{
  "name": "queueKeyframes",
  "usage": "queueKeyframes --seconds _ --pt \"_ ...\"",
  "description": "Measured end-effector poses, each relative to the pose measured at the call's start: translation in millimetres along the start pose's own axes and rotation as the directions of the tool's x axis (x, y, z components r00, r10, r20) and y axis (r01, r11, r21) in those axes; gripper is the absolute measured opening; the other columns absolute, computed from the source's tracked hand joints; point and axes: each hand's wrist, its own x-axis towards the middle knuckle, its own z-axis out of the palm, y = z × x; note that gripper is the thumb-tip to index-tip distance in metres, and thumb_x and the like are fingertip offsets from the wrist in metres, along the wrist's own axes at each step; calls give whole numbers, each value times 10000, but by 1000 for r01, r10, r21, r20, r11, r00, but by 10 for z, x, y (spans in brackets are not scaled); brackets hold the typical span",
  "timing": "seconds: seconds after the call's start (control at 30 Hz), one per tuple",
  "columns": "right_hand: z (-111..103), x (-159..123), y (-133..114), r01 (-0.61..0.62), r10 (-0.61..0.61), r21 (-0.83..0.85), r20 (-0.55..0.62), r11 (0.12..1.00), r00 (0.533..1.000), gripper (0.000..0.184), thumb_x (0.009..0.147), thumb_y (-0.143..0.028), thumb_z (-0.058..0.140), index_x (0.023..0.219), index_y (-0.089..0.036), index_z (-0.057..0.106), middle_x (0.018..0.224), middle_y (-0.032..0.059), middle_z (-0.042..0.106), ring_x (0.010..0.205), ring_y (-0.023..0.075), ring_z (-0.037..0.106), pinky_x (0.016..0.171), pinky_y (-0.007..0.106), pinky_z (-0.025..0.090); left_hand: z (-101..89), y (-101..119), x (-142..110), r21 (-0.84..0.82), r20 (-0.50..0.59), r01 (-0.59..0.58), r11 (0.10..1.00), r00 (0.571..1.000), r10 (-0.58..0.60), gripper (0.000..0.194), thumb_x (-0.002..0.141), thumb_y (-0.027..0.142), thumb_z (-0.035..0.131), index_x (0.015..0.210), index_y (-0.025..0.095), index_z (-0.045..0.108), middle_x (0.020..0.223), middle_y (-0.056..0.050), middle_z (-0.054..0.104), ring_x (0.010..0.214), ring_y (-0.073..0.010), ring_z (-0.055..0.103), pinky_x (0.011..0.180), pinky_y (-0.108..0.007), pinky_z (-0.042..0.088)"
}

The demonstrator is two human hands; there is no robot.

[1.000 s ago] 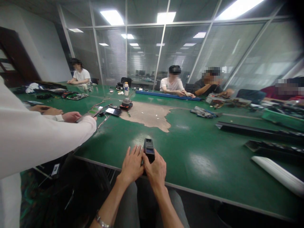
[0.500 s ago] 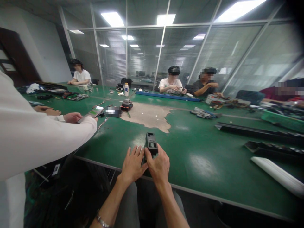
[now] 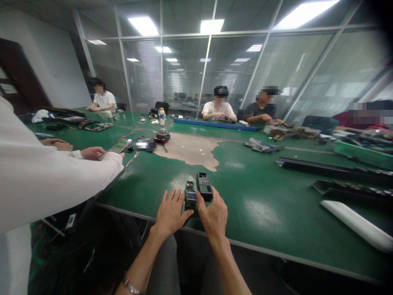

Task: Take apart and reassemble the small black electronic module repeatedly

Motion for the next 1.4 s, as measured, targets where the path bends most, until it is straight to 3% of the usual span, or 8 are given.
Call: queueKeyframes --seconds 0.33,0.77,0.97,1.1,1.23,1.4 --pt "63 -78 297 -34 35 -53 28 998 999 510 866 -519 530 1215 -152 593 1102 131 695 1024 263 642 910 363 448 9 -5 14 7 9 1 1000 1000 -1 682 970 667 307 1479 226 416 1562 -98 372 1456 -309 268 1183 -552 174" --pt "99 -179 424 -81 88 -93 69 992 994 525 864 -512 531 1214 -125 588 1153 168 669 1081 297 604 955 421 429 -3 13 12 17 12 1 1000 1000 -1 665 977 641 332 1493 227 393 1566 -97 367 1456 -303 270 1182 -545 186" --pt "172 -242 538 -38 44 -132 40 990 998 593 870 -551 506 1234 -89 584 1244 215 620 1257 333 495 1025 470 383 -16 17 19 7 12 -2 1000 1000 2 672 972 654 322 1485 228 407 1559 -97 380 1452 -310 279 1180 -545 190" --pt "193 -271 574 -29 38 -146 57 989 998 653 862 -556 510 1274 -52 562 1268 230 604 1284 346 467 1041 476 370 -25 23 18 7 13 0 1000 1000 0 682 972 662 308 1489 227 401 1559 -99 379 1454 -309 274 1181 -544 191" --pt "166 -299 559 -34 42 -163 45 986 998 815 844 -580 534 1396 11 439 1350 255 543 1304 354 452 1056 462 370 -25 22 14 11 13 -1 1000 1000 0 690 974 665 295 1485 214 408 1558 -104 379 1454 -306 276 1183 -542 187" --pt "132 -310 548 -14 16 -131 15 991 1000 860 839 -604 538 1440 -7 391 1388 239 521 1301 343 464 1066 454 375 -10 19 10 19 8 4 1000 1000 -4 686 974 661 308 1484 212 408 1562 -104 373 1458 -300 270 1186 -539 181"
